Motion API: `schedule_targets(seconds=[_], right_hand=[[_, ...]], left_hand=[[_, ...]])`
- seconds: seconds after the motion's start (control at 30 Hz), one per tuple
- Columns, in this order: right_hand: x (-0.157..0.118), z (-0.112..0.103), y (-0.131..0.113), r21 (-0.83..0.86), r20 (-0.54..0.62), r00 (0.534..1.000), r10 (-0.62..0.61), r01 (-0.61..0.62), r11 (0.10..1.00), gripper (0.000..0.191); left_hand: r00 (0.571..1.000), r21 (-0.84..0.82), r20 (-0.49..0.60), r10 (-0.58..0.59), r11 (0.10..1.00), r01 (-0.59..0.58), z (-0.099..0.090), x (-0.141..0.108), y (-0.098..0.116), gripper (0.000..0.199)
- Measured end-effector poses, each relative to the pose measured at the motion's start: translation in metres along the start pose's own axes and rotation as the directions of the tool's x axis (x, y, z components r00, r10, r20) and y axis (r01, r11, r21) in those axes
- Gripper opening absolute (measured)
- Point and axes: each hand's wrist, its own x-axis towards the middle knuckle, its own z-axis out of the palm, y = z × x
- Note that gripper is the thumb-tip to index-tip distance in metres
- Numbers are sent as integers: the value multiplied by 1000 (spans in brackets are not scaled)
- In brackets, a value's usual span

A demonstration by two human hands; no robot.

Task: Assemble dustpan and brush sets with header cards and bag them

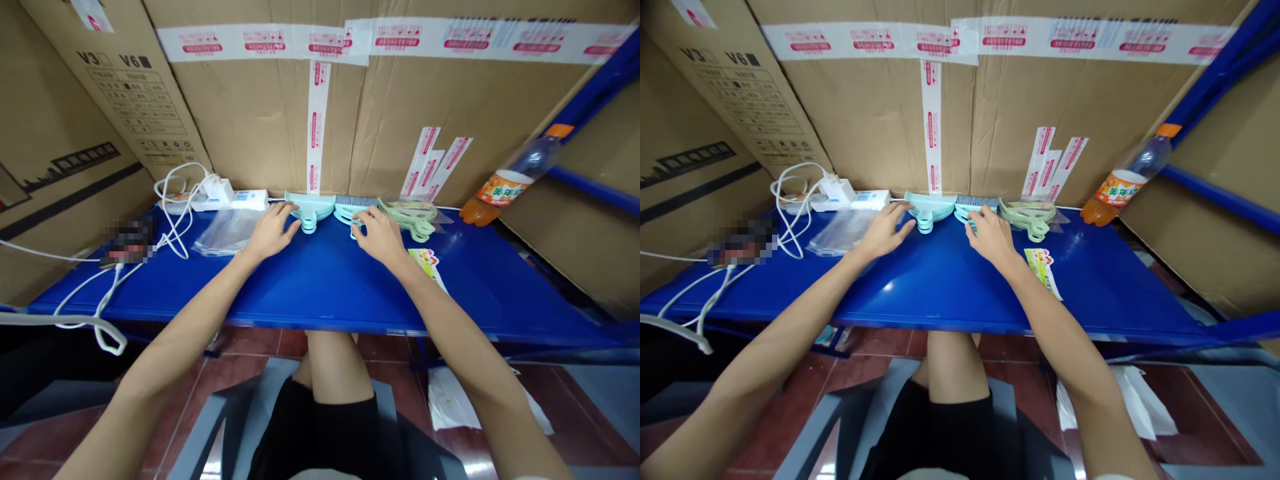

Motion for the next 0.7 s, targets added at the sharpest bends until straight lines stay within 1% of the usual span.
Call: schedule_targets(seconds=[0.07,0.1,0.17,0.27,0.37,0.43,0.6,0.7], right_hand=[[0,6,10,70,69,997,25,-30,997,25],[0,9,13,113,91,995,33,-43,993,23],[2,15,17,185,109,993,43,-63,981,20],[4,19,18,226,116,992,46,-71,972,18],[3,20,17,224,133,990,48,-78,971,16],[3,19,16,211,139,989,52,-81,974,16],[2,15,12,158,140,987,73,-95,983,15],[2,14,10,160,142,987,74,-96,982,15]], left_hand=[[991,-38,8,132,991,-132,6,-1,8,45],[985,-41,16,171,985,-170,9,-2,11,43],[978,-45,22,209,977,-208,12,-3,16,38],[981,-55,-18,193,979,-194,15,-3,14,30],[991,-48,-56,121,991,-124,17,-3,8,23],[995,-58,-50,91,994,-93,19,-3,5,19],[996,-111,8,93,990,-92,28,-2,3,19],[997,-141,-8,74,987,-75,32,0,1,15]])
